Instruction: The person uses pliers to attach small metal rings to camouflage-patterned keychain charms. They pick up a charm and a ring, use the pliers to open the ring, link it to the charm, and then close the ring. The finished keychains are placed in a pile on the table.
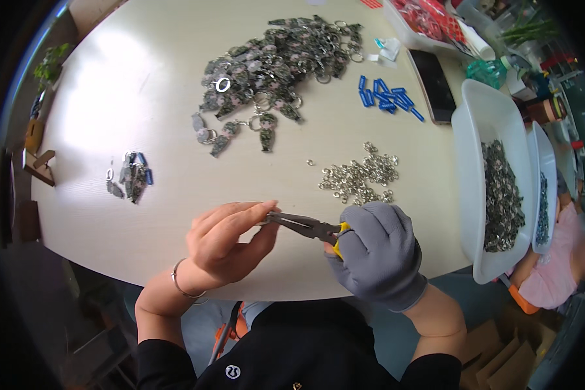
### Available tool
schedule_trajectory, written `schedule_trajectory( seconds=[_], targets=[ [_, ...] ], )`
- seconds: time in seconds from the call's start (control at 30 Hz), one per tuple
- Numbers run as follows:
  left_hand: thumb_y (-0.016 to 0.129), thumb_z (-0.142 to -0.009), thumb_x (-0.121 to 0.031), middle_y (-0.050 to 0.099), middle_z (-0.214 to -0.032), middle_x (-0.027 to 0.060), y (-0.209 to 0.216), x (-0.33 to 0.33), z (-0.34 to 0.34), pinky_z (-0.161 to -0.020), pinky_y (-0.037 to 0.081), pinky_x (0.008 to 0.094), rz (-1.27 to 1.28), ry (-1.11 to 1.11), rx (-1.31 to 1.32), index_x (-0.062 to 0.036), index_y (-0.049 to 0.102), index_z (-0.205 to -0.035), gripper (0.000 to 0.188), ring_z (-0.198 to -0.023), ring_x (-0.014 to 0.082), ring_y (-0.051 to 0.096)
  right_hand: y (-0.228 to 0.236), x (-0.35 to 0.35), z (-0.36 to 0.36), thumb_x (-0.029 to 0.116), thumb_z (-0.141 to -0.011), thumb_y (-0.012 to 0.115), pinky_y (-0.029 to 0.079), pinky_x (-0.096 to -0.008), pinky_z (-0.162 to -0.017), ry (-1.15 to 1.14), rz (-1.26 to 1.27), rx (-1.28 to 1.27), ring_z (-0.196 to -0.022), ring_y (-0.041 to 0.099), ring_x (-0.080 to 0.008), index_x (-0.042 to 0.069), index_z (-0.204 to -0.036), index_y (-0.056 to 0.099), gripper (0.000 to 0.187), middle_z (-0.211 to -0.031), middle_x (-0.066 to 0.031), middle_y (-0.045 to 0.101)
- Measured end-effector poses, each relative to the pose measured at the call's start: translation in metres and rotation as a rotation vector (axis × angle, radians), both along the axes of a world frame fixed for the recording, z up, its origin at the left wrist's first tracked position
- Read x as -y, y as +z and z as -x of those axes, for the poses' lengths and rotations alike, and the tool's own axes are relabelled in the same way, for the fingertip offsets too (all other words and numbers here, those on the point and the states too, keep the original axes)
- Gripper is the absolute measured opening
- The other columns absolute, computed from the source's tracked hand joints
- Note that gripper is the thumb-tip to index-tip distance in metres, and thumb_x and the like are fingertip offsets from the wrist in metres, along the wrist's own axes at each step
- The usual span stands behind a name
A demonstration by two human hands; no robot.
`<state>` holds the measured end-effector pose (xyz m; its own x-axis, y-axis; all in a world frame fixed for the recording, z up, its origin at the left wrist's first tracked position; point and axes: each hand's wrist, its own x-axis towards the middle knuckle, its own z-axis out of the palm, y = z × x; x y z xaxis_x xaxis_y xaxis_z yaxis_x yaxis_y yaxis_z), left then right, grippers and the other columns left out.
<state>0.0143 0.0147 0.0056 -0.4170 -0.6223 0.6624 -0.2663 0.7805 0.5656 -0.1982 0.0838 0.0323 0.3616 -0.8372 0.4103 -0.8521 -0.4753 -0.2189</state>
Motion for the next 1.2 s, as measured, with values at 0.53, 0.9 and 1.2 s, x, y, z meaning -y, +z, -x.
schedule_trajectory(
  seconds=[0.53, 0.9, 1.2],
  targets=[
    [0.071, -0.079, -0.009, 0.065, -0.107, 0.0138, -0.029, 0.054, -0.154, -0.080, 0.049, 0.0379, -0.155, 0.885, 0.679, 0.0003, 0.069, -0.098, 0.021, -0.094, 0.0274, 0.062, -0.030, 0.016, 0.009, 0.015, -0.067, 0.080, 0.046, -0.0381, -0.072, -0.060, -0.028, 0.195, -0.083, 0.057, -0.0289, 0.004, -0.067, 0.056, 0.026, -0.091, -0.0113, 0.061],
    [0.079, -0.073, -0.019, 0.057, -0.101, 0.0107, -0.031, 0.092, -0.041, -0.085, 0.045, 0.0394, -0.126, 0.525, 0.602, -0.0054, 0.065, -0.098, 0.031, -0.100, 0.0313, 0.052, -0.039, 0.018, 0.026, 0.006, -0.069, 0.077, 0.045, -0.0382, -0.074, -0.305, -0.078, 0.406, -0.086, 0.056, -0.0285, -0.001, -0.073, 0.062, 0.017, -0.090, -0.0120, 0.061],
    [0.074, -0.076, -0.007, 0.062, -0.082, 0.0114, -0.027, 0.081, -0.033, -0.076, 0.048, 0.0358, -0.446, 0.417, 0.523, -0.0001, 0.061, -0.091, 0.021, -0.081, 0.0272, 0.058, -0.049, 0.062, 0.014, 0.005, -0.068, 0.076, 0.044, -0.0384, -0.078, -0.251, -0.169, 0.320, -0.091, 0.053, -0.0283, -0.001, -0.074, 0.066, 0.013, -0.092, -0.0111, 0.061]
  ],
)
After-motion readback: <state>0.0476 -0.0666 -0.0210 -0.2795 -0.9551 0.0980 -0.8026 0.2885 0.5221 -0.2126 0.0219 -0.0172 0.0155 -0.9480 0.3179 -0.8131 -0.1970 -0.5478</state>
